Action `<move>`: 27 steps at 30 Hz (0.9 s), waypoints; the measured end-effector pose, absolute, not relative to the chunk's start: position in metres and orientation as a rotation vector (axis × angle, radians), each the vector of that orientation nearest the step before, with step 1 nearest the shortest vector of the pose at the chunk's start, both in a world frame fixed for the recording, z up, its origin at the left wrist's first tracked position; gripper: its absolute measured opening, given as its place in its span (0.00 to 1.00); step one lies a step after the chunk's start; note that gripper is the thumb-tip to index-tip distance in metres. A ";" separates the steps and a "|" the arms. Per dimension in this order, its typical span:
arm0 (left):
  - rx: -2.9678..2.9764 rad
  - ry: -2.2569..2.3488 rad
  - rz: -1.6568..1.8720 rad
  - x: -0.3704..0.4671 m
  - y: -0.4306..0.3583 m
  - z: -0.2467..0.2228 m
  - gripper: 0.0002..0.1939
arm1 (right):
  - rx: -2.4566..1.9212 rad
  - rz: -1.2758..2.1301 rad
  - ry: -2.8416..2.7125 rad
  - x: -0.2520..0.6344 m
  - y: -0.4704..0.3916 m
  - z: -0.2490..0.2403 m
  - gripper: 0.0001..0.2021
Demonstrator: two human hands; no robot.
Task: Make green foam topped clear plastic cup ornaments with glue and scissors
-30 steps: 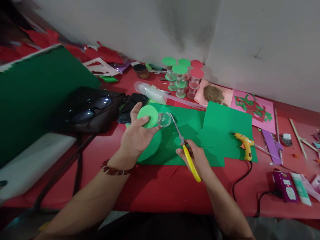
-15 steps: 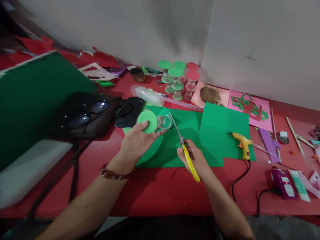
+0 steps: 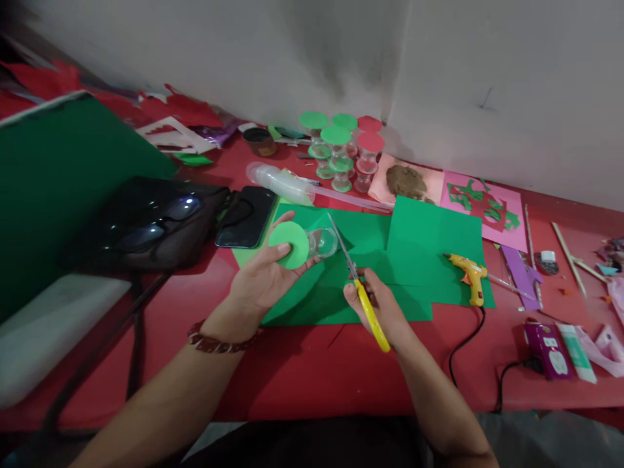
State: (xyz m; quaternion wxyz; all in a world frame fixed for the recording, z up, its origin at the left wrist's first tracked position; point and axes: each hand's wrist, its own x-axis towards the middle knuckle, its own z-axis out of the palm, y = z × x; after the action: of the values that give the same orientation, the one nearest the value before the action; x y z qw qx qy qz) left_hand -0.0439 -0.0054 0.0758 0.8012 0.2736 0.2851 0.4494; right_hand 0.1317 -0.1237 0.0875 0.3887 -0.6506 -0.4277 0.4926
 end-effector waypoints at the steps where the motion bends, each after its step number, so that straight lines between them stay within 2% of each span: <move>1: 0.593 0.610 0.962 -0.045 -0.005 0.076 0.35 | -1.659 1.263 -1.075 0.131 -0.124 0.087 0.36; 5: 0.598 0.612 0.966 -0.046 -0.005 0.077 0.36 | -1.672 1.269 -1.056 0.132 -0.124 0.084 0.36; 14: 0.651 0.613 0.981 -0.048 -0.001 0.078 0.42 | -1.690 1.212 -1.113 0.132 -0.122 0.082 0.27; 27: 0.611 0.644 1.061 -0.048 0.001 0.077 0.31 | -1.766 1.195 -1.126 0.131 -0.122 0.085 0.28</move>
State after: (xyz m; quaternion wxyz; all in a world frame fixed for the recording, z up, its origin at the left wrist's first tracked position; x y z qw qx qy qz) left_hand -0.0482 0.0010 0.0768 0.7703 0.2818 0.2967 0.4891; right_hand 0.1312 -0.1217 0.0848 0.3568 -0.6842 -0.4363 0.4629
